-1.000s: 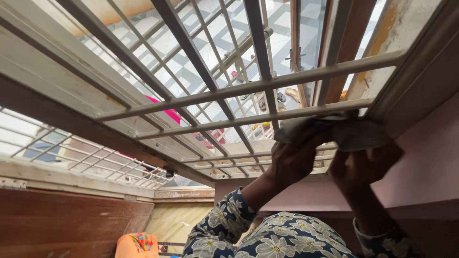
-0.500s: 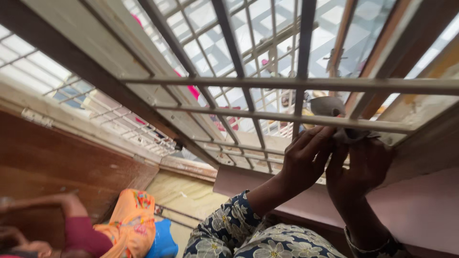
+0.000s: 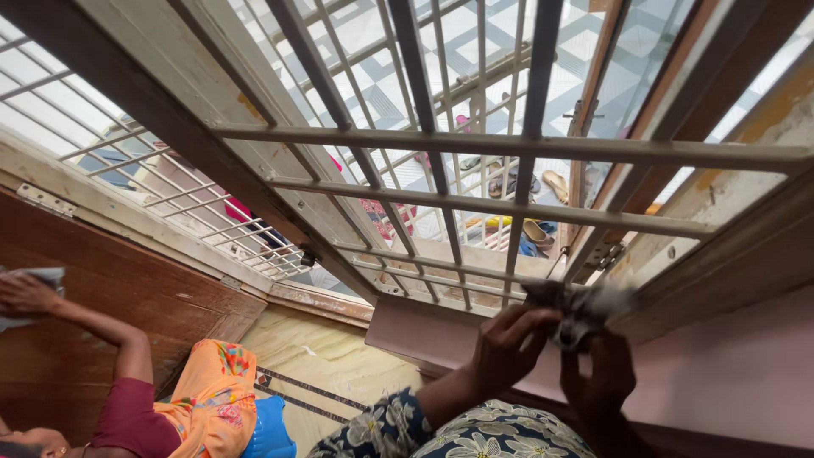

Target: The person sits on the floor and scrubs the metal bars of a window grille using a small piece of cloth or sandpaper. They systematically rub the surface of the bars to remove dirt or rust. Another person is visible in the background cleaning a wooden surface.

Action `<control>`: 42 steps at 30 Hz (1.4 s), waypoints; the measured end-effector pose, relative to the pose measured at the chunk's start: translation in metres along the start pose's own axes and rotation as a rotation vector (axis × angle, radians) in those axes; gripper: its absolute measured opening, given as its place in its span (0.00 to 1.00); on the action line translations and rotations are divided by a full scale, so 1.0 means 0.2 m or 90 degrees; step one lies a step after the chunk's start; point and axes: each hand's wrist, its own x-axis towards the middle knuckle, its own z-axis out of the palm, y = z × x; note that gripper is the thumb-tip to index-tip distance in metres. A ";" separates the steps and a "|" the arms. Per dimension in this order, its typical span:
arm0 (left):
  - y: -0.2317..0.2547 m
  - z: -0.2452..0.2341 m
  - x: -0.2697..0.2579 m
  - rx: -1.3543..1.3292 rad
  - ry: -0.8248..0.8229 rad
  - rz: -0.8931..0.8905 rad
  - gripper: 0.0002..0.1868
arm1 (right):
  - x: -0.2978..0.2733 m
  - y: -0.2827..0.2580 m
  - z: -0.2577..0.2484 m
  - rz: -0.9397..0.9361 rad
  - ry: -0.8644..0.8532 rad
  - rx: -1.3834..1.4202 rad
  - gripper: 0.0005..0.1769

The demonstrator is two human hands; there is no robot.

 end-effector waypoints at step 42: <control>-0.28 0.38 -0.23 -0.133 0.171 -0.380 0.10 | -0.30 0.31 0.40 0.385 -0.094 0.275 0.10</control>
